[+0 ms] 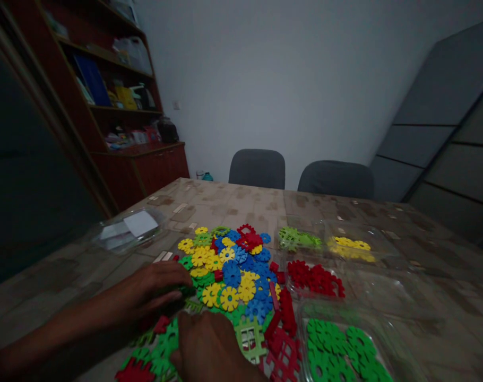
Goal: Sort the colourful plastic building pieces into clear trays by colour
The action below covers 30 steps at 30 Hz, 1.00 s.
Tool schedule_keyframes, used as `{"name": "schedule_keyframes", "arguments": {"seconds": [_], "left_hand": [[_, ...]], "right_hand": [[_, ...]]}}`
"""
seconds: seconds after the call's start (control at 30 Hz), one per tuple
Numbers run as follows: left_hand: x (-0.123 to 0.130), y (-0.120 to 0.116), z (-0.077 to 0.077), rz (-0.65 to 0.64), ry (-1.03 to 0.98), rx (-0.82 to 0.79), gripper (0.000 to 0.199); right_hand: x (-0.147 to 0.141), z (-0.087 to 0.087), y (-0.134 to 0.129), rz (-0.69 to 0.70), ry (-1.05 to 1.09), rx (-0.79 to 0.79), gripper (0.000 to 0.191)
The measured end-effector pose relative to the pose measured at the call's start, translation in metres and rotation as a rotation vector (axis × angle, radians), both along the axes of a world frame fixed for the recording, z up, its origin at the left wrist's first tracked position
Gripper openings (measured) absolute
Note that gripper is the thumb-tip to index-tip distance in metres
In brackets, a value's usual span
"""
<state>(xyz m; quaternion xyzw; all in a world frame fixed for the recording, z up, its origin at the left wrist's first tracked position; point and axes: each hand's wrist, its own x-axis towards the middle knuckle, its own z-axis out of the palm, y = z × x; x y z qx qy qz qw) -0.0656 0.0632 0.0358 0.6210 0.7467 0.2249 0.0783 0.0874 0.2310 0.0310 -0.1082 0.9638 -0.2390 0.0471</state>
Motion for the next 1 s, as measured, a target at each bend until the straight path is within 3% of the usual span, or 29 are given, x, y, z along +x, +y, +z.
{"name": "schedule_keyframes", "arguments": {"seconds": [0.1, 0.17, 0.33, 0.5, 0.67, 0.77, 1.0], "left_hand": [[0.001, 0.000, 0.001, 0.000, -0.009, -0.030, 0.021], [0.002, 0.001, 0.003, -0.016, -0.009, -0.047, 0.020], [0.003, 0.002, 0.005, -0.046, -0.019, -0.037, 0.018], [0.004, 0.000, 0.005, -0.061, -0.049, -0.060, 0.021], [0.007, 0.001, 0.006, -0.041, -0.062, -0.100, 0.021], [0.007, 0.001, 0.005, -0.030, -0.068, -0.086, 0.021], [0.001, 0.001, 0.000, -0.062, -0.042, -0.088, 0.022]], "right_hand": [[-0.002, 0.016, -0.004, -0.035, -0.196, 0.081, 0.031], [-0.002, 0.024, -0.006, -0.056, -0.203, 0.105, 0.030], [0.011, 0.018, 0.005, -0.057, -0.075, 0.069, 0.018], [0.046, 0.017, 0.057, -0.144, 0.082, -0.007, 0.007], [0.086, 0.043, 0.134, -0.375, 0.121, -0.092, 0.036], [0.105, 0.049, 0.169, -0.490, 0.058, -0.076, 0.051], [0.120, 0.034, 0.194, -0.577, -0.094, 0.021, 0.059]]}}
